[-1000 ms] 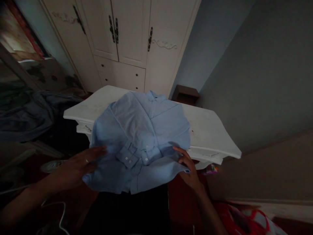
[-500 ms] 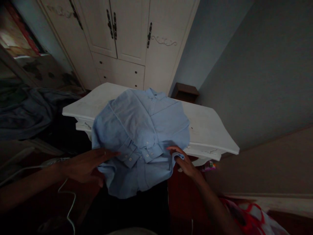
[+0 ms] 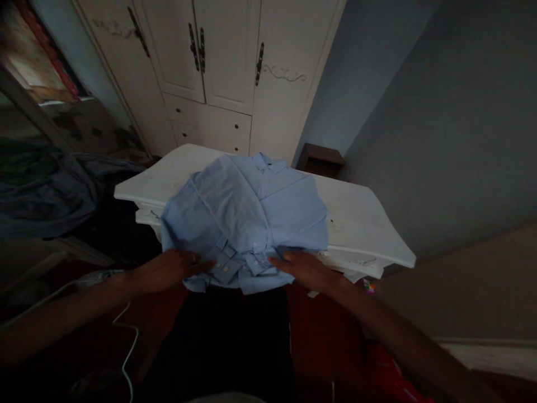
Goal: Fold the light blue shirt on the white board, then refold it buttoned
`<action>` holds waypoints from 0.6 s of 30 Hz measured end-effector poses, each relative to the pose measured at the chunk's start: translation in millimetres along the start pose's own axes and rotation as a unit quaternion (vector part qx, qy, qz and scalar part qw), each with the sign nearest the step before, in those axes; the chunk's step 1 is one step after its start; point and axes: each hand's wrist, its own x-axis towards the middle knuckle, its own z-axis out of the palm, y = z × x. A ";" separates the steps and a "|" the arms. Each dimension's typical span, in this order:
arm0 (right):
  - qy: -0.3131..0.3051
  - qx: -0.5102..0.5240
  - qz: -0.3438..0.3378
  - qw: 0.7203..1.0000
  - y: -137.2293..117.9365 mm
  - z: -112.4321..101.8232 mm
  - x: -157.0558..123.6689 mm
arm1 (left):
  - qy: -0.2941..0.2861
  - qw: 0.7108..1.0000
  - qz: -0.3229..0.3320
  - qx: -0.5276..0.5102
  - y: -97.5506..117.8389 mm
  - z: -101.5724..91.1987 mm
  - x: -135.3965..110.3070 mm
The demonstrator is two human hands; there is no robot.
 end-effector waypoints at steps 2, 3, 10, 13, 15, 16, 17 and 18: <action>-0.008 -0.052 0.016 0.998 1.1 -0.1 8.8 | 0.007 1.000 -0.001 -0.009 0.4 -0.3 4.2; -0.010 -0.067 0.027 0.997 1.1 -0.6 12.7 | 0.015 1.000 -0.003 -0.017 0.0 -1.3 5.1; 0.064 0.049 0.029 0.996 -5.8 -27.1 17.5 | 0.136 0.983 -0.008 -0.125 -12.1 -31.3 -6.9; 0.092 0.161 -0.011 0.983 -11.6 -52.3 13.8 | 0.193 0.956 -0.005 -0.221 -16.3 -51.8 -16.2; 0.107 0.228 -0.018 0.968 -14.5 -70.9 13.2 | 0.212 0.934 -0.031 -0.286 -18.3 -66.6 -19.5; 0.115 0.253 -0.007 0.961 -14.9 -80.3 13.8 | 0.221 0.922 -0.051 -0.315 -19.5 -74.3 -19.6; 0.122 0.274 0.012 0.954 -14.3 -89.7 15.1 | 0.232 0.909 -0.068 -0.339 -21.0 -82.1 -18.4; 0.128 0.290 0.037 0.948 -12.6 -98.9 17.2 | 0.245 0.897 -0.082 -0.358 -22.9 -89.7 -16.1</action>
